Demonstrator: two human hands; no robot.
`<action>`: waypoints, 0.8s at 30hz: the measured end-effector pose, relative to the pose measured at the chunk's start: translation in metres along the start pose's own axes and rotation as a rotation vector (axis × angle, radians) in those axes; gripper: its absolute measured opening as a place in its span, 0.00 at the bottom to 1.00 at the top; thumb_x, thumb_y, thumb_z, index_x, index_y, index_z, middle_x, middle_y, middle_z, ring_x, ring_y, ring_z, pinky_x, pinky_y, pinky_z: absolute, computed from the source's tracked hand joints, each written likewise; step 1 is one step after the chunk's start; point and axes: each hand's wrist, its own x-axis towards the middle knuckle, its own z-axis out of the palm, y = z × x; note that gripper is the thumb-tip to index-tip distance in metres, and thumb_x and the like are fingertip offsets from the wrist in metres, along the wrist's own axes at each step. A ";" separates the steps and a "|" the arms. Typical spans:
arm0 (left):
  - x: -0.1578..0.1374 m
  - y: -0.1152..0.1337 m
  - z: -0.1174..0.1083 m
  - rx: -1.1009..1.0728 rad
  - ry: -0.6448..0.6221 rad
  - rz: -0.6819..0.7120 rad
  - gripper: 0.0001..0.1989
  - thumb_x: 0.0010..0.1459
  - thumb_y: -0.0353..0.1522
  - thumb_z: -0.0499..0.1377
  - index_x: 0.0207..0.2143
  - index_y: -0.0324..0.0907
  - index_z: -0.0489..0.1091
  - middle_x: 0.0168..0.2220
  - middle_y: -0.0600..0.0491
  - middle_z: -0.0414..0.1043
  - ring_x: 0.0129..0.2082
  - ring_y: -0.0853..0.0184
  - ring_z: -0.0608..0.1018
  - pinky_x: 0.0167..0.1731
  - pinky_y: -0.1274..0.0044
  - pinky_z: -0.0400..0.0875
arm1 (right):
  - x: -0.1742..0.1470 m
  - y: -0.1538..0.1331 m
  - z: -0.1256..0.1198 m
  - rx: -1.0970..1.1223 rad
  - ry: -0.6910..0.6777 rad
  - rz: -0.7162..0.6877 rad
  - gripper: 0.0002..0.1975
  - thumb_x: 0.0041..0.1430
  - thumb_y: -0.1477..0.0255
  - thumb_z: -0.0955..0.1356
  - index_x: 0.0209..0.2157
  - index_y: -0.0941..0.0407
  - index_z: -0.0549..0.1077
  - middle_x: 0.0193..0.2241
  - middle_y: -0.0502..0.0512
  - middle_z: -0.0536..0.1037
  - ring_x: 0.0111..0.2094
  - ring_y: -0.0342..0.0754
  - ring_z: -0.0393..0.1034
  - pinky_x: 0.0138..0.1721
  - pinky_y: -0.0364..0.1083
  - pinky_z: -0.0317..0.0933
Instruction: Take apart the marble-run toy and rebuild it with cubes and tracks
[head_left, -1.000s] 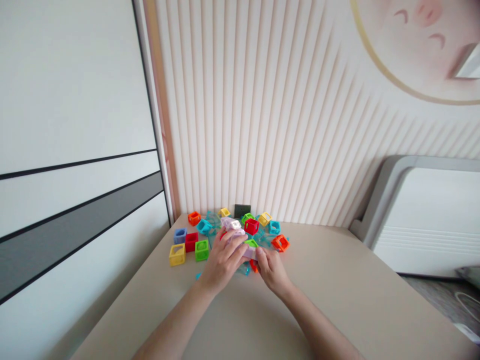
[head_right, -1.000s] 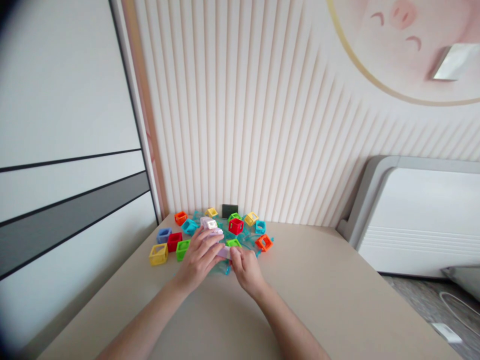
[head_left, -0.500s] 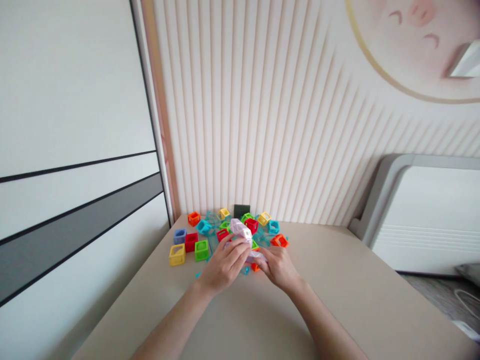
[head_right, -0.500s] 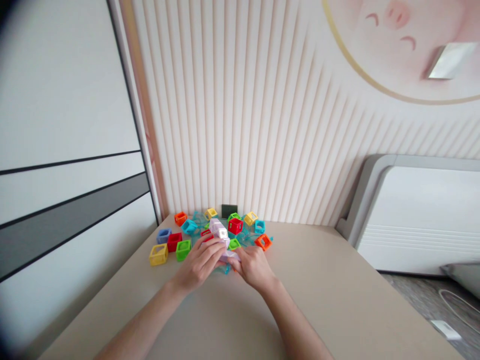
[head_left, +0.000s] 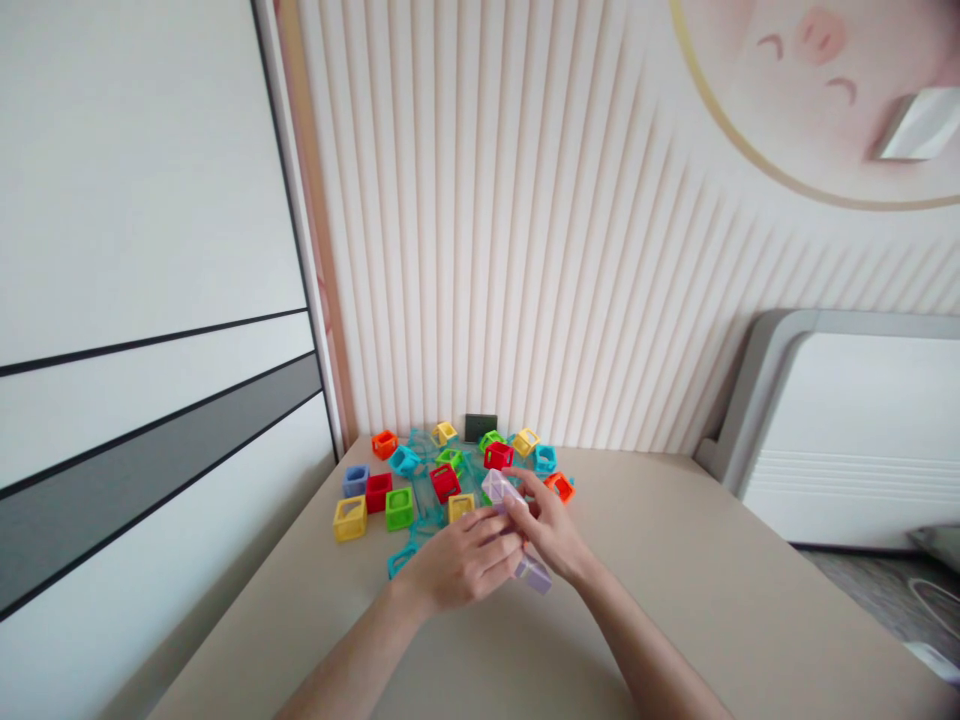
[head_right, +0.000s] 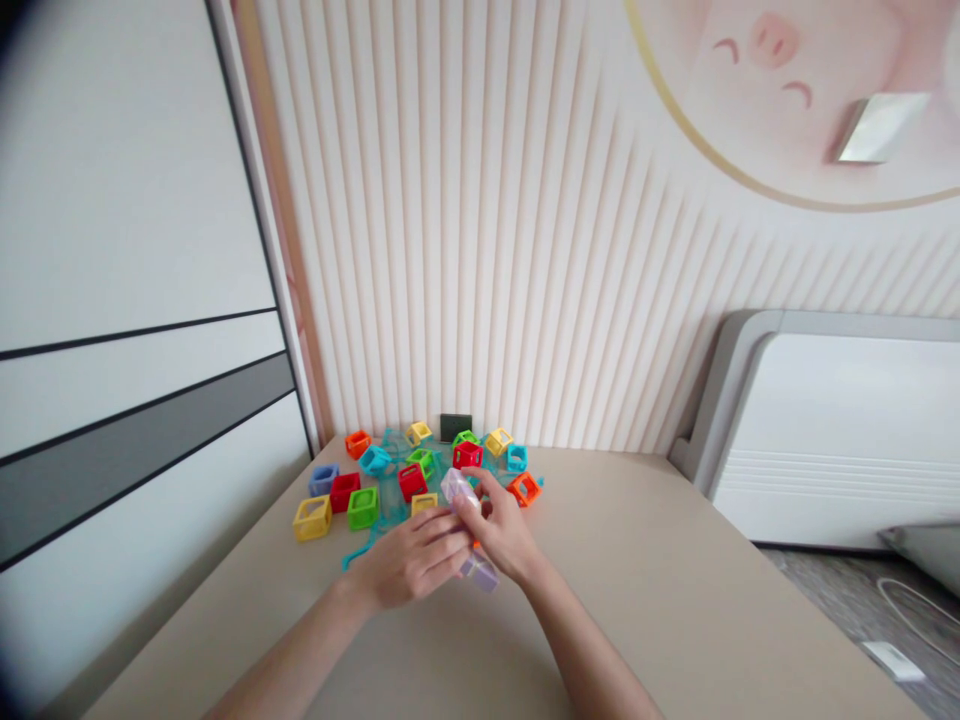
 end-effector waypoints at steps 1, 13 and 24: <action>0.000 0.001 0.001 0.001 0.003 -0.006 0.12 0.67 0.26 0.55 0.51 0.38 0.72 0.48 0.47 0.79 0.54 0.58 0.77 0.57 0.66 0.72 | 0.001 0.002 0.001 0.001 -0.004 0.012 0.25 0.64 0.53 0.67 0.54 0.56 0.72 0.31 0.52 0.75 0.28 0.46 0.69 0.28 0.44 0.64; -0.029 -0.019 0.015 -0.049 0.185 -0.289 0.11 0.69 0.28 0.53 0.52 0.37 0.65 0.52 0.39 0.75 0.58 0.58 0.75 0.52 0.67 0.78 | 0.002 0.019 0.000 -0.139 -0.162 -0.210 0.23 0.71 0.61 0.61 0.63 0.51 0.67 0.48 0.59 0.77 0.48 0.52 0.72 0.51 0.51 0.66; -0.037 -0.045 0.022 -0.178 0.294 -0.700 0.12 0.69 0.35 0.52 0.52 0.44 0.66 0.47 0.46 0.77 0.49 0.59 0.80 0.47 0.68 0.78 | -0.001 0.038 0.012 -0.311 0.058 -0.356 0.21 0.73 0.65 0.58 0.63 0.50 0.66 0.47 0.59 0.75 0.47 0.51 0.72 0.49 0.49 0.69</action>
